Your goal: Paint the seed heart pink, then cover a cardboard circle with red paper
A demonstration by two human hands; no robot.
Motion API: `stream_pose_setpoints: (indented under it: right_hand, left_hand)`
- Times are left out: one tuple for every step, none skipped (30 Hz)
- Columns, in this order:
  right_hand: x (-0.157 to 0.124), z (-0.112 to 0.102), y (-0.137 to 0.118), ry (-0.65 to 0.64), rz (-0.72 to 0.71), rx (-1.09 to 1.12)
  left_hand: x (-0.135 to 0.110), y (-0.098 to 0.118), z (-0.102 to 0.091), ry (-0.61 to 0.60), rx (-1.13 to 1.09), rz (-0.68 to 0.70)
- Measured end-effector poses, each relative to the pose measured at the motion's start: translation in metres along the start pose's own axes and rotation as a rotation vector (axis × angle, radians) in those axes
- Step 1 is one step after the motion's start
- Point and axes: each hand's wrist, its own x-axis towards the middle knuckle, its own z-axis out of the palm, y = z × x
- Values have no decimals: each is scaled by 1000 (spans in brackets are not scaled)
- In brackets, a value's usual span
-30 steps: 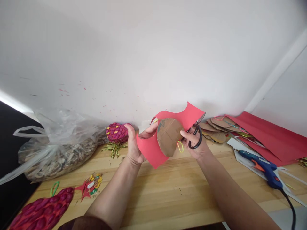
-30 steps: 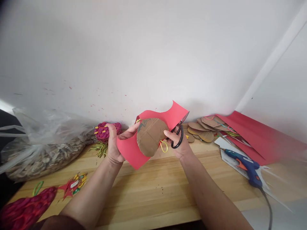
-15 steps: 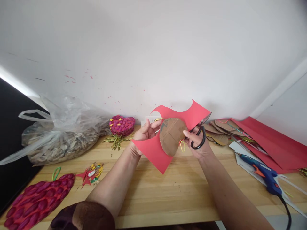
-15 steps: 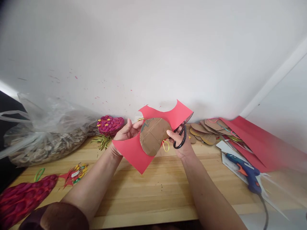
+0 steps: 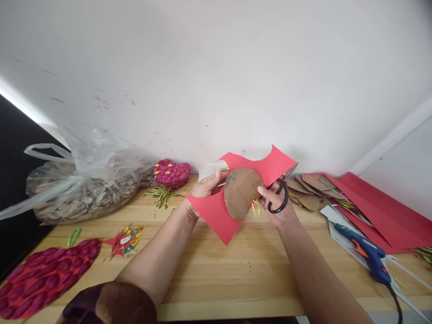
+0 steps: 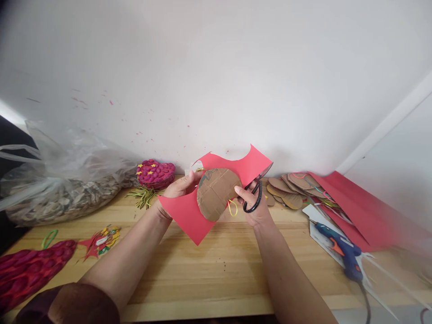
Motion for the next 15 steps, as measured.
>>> stream_pose_setpoints:
  right_hand:
    - [0, 0, 1, 1, -3, -7]
    - [1, -1, 1, 3, -4, -17]
    - [1, -1, 2, 6, -5, -28]
    - [2, -2, 3, 7, -2, -38]
    - [3, -2, 4, 3, 4, -46]
    - [3, -3, 4, -2, 10, -52]
    - [3, -3, 5, -5, 13, -55]
    - [4, -3, 5, -5, 13, -57]
    - [4, -3, 5, -3, 10, -59]
    - [3, -3, 5, 0, 7, -62]
    - [3, -3, 4, 3, 2, -66]
    - [3, -2, 4, 3, 0, -69]
    - [3, -2, 3, 3, -1, -69]
    - [2, -1, 3, 6, -2, -67]
    - [2, -1, 3, 7, -1, -66]
  left_hand:
    - [0, 0, 0, 7, 15, 15]
    - [0, 0, -1, 16, 26, 25]
    - [1, 0, -1, 27, 31, 28]
    - [1, 0, -2, 37, 32, 24]
    - [1, 1, -2, 44, 30, 19]
    - [1, 1, -2, 47, 28, 15]
    - [1, 1, -3, 49, 28, 13]
    - [1, 2, -3, 52, 31, 14]
    - [1, 2, -3, 57, 37, 12]
    - [1, 2, -4, 65, 44, 9]
    - [2, 3, -4, 76, 51, 7]
    - [2, 3, -5, 87, 55, 4]
    - [2, 3, -5, 95, 57, 4]
    - [3, 3, -6, 99, 55, 5]
    - [3, 3, -6, 100, 53, 6]
